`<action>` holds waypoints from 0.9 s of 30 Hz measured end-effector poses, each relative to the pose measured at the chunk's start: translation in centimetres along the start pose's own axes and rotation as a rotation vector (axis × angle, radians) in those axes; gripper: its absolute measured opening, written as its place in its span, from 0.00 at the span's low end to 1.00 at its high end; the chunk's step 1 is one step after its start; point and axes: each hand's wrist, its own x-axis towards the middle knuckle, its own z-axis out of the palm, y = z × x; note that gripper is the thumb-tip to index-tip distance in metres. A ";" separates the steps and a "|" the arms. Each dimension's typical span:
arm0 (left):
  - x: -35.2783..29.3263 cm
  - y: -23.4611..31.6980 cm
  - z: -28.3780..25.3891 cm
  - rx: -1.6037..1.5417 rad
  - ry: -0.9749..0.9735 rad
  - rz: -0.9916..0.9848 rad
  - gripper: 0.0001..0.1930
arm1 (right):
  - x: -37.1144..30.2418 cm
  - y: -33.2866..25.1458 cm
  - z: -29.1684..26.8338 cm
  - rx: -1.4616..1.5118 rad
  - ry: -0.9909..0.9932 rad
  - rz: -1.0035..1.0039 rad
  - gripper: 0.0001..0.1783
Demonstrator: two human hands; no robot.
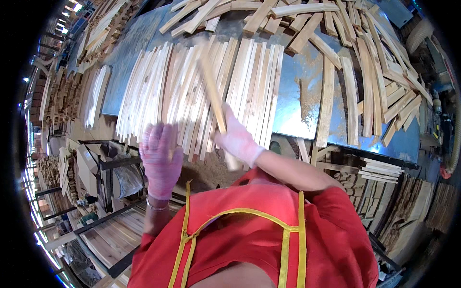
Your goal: The person picks up individual wooden planks from a large pile on a metal table and stacks them neatly into a separate pile. The person wears pink gloves and a red shirt while performing this repetitive sorting task in a workshop environment.
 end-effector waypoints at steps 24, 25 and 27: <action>4.2 -13.8 15.8 0.322 -0.029 -0.079 0.49 | -9.7 18.6 -4.5 0.399 0.209 -0.300 0.26; 5.4 -9.3 14.4 -0.119 -0.292 -0.190 0.49 | -11.0 18.3 -4.3 0.619 0.188 -0.151 0.26; 1.4 -1.8 17.3 -1.307 -0.384 -0.326 0.48 | -11.3 17.4 -2.9 0.703 0.102 -0.045 0.27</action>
